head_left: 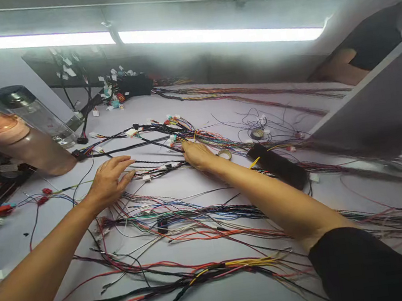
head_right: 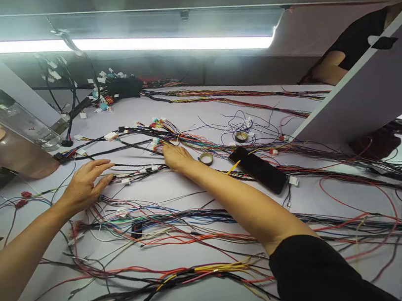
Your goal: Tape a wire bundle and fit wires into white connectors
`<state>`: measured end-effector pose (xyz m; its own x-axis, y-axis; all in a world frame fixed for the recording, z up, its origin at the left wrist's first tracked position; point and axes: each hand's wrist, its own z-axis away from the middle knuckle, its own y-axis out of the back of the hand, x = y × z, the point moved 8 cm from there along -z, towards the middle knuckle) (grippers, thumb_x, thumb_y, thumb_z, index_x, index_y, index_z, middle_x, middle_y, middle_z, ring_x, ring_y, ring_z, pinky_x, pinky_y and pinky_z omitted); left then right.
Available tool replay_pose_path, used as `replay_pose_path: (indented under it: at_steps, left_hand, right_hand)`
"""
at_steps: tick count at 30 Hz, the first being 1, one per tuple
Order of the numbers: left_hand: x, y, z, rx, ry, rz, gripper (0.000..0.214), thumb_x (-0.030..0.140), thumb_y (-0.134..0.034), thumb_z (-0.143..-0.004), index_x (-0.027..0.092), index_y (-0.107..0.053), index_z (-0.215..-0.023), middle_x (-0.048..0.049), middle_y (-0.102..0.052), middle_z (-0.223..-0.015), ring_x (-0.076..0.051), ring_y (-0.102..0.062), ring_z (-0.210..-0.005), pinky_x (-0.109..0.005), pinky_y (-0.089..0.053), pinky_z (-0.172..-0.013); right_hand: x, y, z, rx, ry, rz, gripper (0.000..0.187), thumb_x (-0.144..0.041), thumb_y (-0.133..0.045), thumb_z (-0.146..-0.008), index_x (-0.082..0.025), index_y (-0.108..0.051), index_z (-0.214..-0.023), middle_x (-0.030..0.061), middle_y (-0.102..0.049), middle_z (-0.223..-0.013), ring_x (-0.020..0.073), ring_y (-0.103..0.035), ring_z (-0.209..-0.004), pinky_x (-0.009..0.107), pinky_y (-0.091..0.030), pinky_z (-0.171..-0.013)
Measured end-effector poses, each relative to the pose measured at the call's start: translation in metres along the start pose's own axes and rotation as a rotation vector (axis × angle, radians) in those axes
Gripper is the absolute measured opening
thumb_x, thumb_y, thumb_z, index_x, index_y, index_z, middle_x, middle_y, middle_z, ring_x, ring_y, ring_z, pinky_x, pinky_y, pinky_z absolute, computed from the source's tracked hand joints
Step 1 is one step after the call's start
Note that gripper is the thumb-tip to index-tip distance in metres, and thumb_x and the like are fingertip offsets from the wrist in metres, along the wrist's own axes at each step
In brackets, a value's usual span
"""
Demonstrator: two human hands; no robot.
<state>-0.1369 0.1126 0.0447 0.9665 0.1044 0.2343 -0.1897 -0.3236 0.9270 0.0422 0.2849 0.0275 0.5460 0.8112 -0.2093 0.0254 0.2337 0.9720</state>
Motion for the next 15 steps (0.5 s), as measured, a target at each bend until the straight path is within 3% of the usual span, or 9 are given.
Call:
replay_pose_path:
  at_steps: [3, 5, 10, 15]
  left_hand:
    - [0.008, 0.010, 0.009, 0.101, 0.028, -0.006, 0.039, 0.049, -0.046, -0.092, 0.020, -0.069, -0.104, -0.0111, -0.067, -0.111, -0.027, -0.060, -0.107, -0.043, -0.042, -0.096]
    - [0.013, 0.006, 0.016, 0.077, 0.033, 0.004, 0.040, 0.052, -0.048, -0.091, 0.020, -0.069, -0.103, -0.0108, -0.068, -0.109, -0.028, -0.061, -0.104, -0.043, -0.043, -0.092]
    - [0.023, -0.016, 0.026, -0.026, -0.006, 0.003, 0.050, 0.054, -0.053, -0.088, 0.021, -0.063, -0.125, -0.0122, -0.065, -0.122, -0.031, -0.057, -0.112, -0.045, -0.042, -0.091]
    - [0.032, -0.018, 0.023, 0.023, -0.063, 0.007, 0.033, 0.045, -0.055, -0.089, 0.022, -0.069, -0.109, -0.0101, -0.068, -0.117, -0.030, -0.060, -0.107, -0.043, -0.042, -0.089]
  right_hand:
    - [0.000, 0.000, 0.000, 0.000, 0.000, -0.032, 0.031, -0.015, -0.036, -0.096, -0.015, -0.056, -0.121, 0.0138, -0.064, -0.125, 0.0264, -0.063, -0.108, 0.034, -0.049, -0.089]
    - [0.001, -0.001, 0.000, 0.003, -0.001, -0.049, 0.030, -0.015, -0.037, -0.096, -0.016, -0.057, -0.118, 0.0132, -0.065, -0.124, 0.0262, -0.063, -0.106, 0.034, -0.049, -0.088]
    - [-0.001, -0.001, 0.001, 0.036, 0.037, -0.086, 0.029, -0.022, -0.038, -0.098, -0.019, -0.064, -0.110, 0.0103, -0.065, -0.124, 0.0244, -0.063, -0.104, 0.032, -0.047, -0.084]
    - [-0.012, 0.003, 0.010, 0.052, 0.163, -0.112, 0.022, -0.035, -0.054, -0.096, -0.025, -0.070, -0.105, 0.0035, -0.067, -0.118, 0.0203, -0.061, -0.107, 0.027, -0.044, -0.083]
